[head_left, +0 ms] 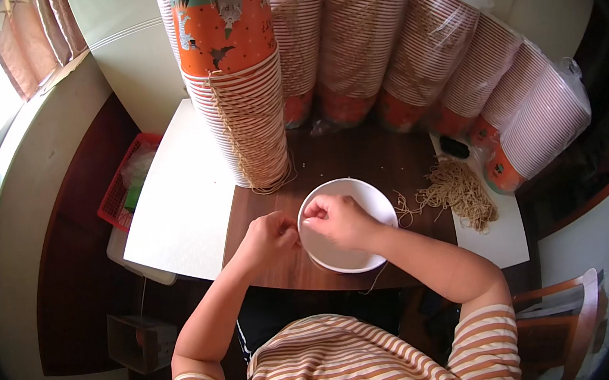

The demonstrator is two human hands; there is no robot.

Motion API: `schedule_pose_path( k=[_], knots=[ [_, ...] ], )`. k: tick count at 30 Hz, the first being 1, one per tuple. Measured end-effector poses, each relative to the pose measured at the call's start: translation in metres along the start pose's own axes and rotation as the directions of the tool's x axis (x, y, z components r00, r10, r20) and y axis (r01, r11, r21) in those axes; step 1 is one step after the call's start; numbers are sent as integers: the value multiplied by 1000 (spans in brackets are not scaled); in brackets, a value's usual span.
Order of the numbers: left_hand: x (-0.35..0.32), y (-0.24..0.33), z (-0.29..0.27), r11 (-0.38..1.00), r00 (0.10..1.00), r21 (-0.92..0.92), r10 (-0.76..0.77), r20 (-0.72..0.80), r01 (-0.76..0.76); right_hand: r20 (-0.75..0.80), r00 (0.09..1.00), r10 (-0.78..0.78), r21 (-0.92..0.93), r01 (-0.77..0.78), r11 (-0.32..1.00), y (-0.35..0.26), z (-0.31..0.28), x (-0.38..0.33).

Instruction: Attaching strings or rubber bands to paper bowls for packaging or use.

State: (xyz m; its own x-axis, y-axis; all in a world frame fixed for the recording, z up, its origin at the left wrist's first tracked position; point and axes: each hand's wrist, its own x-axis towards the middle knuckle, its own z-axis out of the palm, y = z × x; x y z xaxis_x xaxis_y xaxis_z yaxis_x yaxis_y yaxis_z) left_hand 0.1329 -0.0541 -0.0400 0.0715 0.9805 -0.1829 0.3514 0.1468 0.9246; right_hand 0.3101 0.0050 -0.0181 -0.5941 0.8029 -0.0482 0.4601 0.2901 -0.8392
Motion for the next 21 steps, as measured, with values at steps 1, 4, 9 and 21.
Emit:
schedule_pose_path(
  k=[1, 4, 9, 21],
  knots=[
    [-2, -6, 2, 1000, 1000, 0, 1, 1, -1, 55, 997, 59, 69, -63, 996, -3, -8, -2],
    [-12, -18, 1, 648, 964, -716, -131, 232, 260, 133, 988, 71, 187, -96, 978, -9, -35, -18],
    [-45, -35, 17, 360, 965, -896, -66, 253, 259, -46, 999, -12, 142, 18, 990, -41, -33, -81],
    [-73, -56, 65, 570, 980, -813, 197, -2, -117, -204, 941, -269, -67, 261, 963, 3, 61, -118]
  ],
)
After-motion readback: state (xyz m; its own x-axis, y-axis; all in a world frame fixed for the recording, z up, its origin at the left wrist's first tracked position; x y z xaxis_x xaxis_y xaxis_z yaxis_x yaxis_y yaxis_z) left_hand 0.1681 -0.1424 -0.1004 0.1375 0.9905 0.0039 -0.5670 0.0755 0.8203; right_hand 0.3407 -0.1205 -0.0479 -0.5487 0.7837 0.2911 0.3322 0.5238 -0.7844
